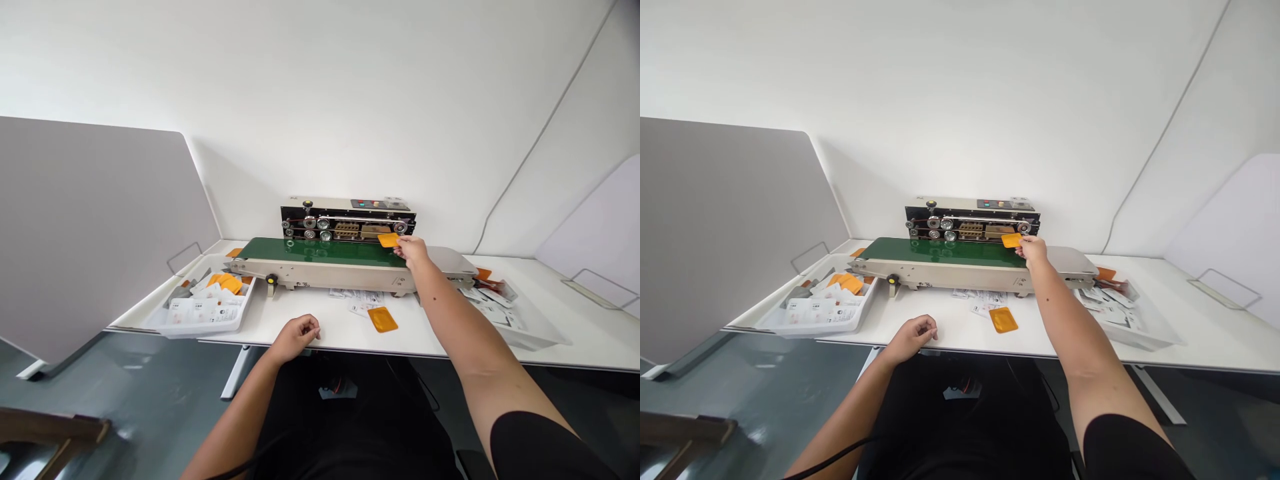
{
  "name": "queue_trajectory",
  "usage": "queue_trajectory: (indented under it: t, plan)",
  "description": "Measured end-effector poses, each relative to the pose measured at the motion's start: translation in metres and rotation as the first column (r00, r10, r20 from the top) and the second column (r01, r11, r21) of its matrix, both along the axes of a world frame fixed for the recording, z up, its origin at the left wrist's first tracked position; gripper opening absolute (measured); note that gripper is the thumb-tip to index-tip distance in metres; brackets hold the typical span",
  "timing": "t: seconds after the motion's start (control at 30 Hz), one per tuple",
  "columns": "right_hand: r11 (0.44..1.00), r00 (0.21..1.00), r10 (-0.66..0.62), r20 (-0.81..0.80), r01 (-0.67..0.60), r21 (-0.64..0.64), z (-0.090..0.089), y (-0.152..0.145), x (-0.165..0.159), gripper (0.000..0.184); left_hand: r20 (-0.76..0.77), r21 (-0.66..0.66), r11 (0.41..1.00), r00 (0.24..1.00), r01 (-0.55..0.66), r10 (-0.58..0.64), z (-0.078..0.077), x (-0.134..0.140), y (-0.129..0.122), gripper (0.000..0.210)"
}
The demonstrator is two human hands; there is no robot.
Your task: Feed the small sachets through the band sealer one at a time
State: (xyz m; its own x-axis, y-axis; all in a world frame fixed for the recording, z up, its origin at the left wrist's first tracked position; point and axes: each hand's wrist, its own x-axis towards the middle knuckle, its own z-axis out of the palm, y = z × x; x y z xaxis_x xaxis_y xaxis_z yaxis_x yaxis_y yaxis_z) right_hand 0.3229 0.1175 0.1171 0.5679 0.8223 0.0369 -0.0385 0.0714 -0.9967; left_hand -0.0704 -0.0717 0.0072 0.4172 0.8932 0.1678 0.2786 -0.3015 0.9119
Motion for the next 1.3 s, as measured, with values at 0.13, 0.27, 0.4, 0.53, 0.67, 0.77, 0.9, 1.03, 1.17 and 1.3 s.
queue_trajectory:
  t: [0.13,0.27,0.4,0.53,0.67,0.77,0.9,1.03,1.17,1.3]
  plan:
    - [0.999,0.999,-0.040,-0.015,0.040,0.031,0.004,0.005,-0.013,0.019,-0.029,-0.011,1.000,1.000,0.005,-0.006,0.000,0.000,0.000,0.022]
    - [0.976,0.981,-0.188,0.038,0.183,0.121,0.004,0.002,-0.005,0.022,-0.033,-0.012,1.000,0.999,0.002,-0.002,-0.001,0.000,0.001,0.022]
    - [0.896,0.900,-0.419,0.120,0.388,0.215,-0.001,-0.006,0.032,0.031,-0.036,-0.010,1.000,0.999,0.014,-0.015,-0.001,-0.001,0.001,0.020]
    - [0.846,0.815,-0.530,0.235,0.491,0.207,-0.006,-0.011,0.066,0.036,-0.043,-0.014,1.000,0.999,0.018,-0.019,-0.001,-0.002,0.001,0.023]
    - [0.878,0.846,-0.478,0.234,0.468,0.102,-0.005,-0.010,0.068,0.032,-0.031,-0.009,1.000,1.000,0.003,-0.004,-0.004,-0.002,0.002,0.022]
    - [0.937,0.926,-0.349,0.143,0.349,0.027,-0.002,-0.005,0.054,0.031,-0.017,-0.004,1.000,1.000,0.008,-0.008,-0.006,-0.001,0.002,0.020]
    - [0.984,0.982,-0.162,0.100,0.168,-0.058,0.004,0.006,0.033,0.019,-0.023,-0.009,1.000,1.000,0.012,-0.012,-0.004,0.000,0.002,0.020]
    - [0.993,0.989,-0.079,0.129,0.089,-0.074,0.015,0.015,0.017,0.021,-0.039,-0.003,1.000,0.999,0.014,-0.014,0.000,0.001,0.001,0.021]
    - [0.993,0.965,-0.102,0.242,0.112,-0.028,0.025,0.001,0.004,0.022,-0.059,0.003,1.000,0.998,0.002,-0.001,0.002,0.002,0.001,0.023]
    - [0.934,0.729,-0.341,0.594,0.191,0.302,0.011,-0.052,-0.015,0.021,-0.063,0.006,1.000,0.998,-0.010,0.011,0.002,0.001,0.001,0.024]
